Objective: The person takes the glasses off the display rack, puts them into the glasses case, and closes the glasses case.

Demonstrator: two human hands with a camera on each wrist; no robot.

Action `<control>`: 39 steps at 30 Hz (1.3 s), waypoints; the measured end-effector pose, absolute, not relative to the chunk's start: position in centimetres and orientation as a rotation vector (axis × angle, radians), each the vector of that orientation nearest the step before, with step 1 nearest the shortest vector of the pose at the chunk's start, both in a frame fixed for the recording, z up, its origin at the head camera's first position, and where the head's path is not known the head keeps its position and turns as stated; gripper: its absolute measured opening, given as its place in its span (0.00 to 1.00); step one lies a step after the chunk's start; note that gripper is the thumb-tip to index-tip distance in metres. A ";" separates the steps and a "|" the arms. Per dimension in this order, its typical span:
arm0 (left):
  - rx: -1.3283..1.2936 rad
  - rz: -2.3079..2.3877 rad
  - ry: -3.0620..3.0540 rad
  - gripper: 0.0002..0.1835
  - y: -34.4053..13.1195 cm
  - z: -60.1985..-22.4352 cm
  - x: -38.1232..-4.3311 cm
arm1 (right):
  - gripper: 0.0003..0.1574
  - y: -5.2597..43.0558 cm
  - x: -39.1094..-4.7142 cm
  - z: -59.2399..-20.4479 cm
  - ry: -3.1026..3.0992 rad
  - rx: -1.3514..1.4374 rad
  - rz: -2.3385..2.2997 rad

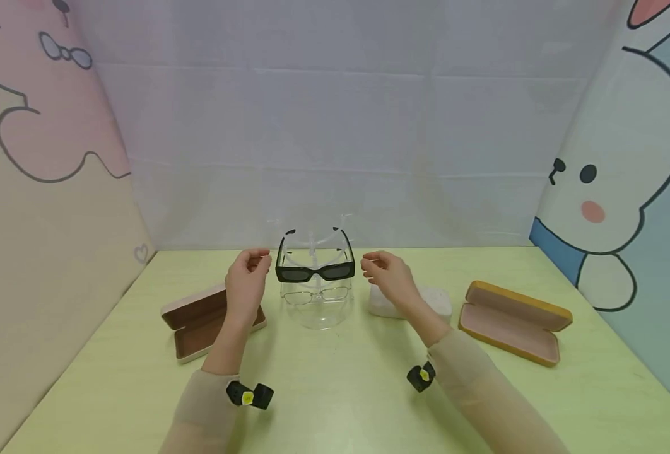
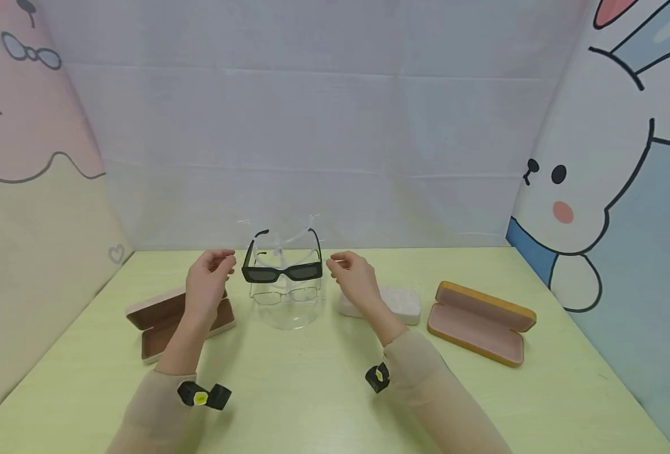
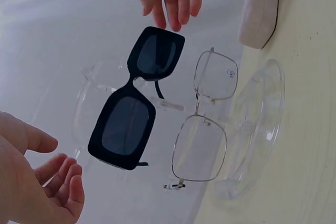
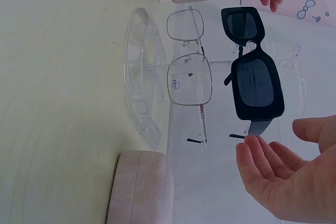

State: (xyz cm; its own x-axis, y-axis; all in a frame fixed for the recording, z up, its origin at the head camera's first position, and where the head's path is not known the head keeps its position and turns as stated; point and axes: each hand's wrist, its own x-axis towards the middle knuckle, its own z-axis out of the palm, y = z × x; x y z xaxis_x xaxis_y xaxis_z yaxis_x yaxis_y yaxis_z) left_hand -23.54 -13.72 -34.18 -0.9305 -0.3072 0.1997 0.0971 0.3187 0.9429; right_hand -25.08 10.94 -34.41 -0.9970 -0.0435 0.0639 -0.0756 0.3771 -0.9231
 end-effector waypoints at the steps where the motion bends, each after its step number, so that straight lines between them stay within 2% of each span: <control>1: 0.219 -1.641 -2.269 0.14 -13.8 -34.3 -23.9 | 0.20 10.8 -25.2 -34.4 -2.576 0.104 1.750; 6: 0.317 -1.763 -2.347 0.19 -14.2 -35.1 -25.2 | 0.22 10.2 -25.9 -34.5 -2.565 0.079 1.812; 13: 0.312 -1.981 -2.370 0.22 -14.8 -36.1 -26.3 | 0.23 9.5 -26.5 -34.8 -2.539 0.036 1.905; 26: 0.272 -2.131 -2.304 0.21 -14.8 -36.6 -26.6 | 0.22 9.2 -27.5 -34.6 -2.473 -0.102 2.055; 39: 0.179 -2.214 -2.266 0.21 -15.0 -35.7 -25.6 | 0.23 9.9 -26.9 -33.8 -2.392 -0.084 2.157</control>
State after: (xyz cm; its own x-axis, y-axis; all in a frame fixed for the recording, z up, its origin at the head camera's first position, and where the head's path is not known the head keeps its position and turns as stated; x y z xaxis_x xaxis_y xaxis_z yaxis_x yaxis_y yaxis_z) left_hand -25.60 -15.02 -35.66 -0.9931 -0.0588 -0.1013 -0.1027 0.0203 0.9945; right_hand -26.94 9.87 -33.81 -0.9954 -0.0154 -0.0945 0.0924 0.1036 -0.9903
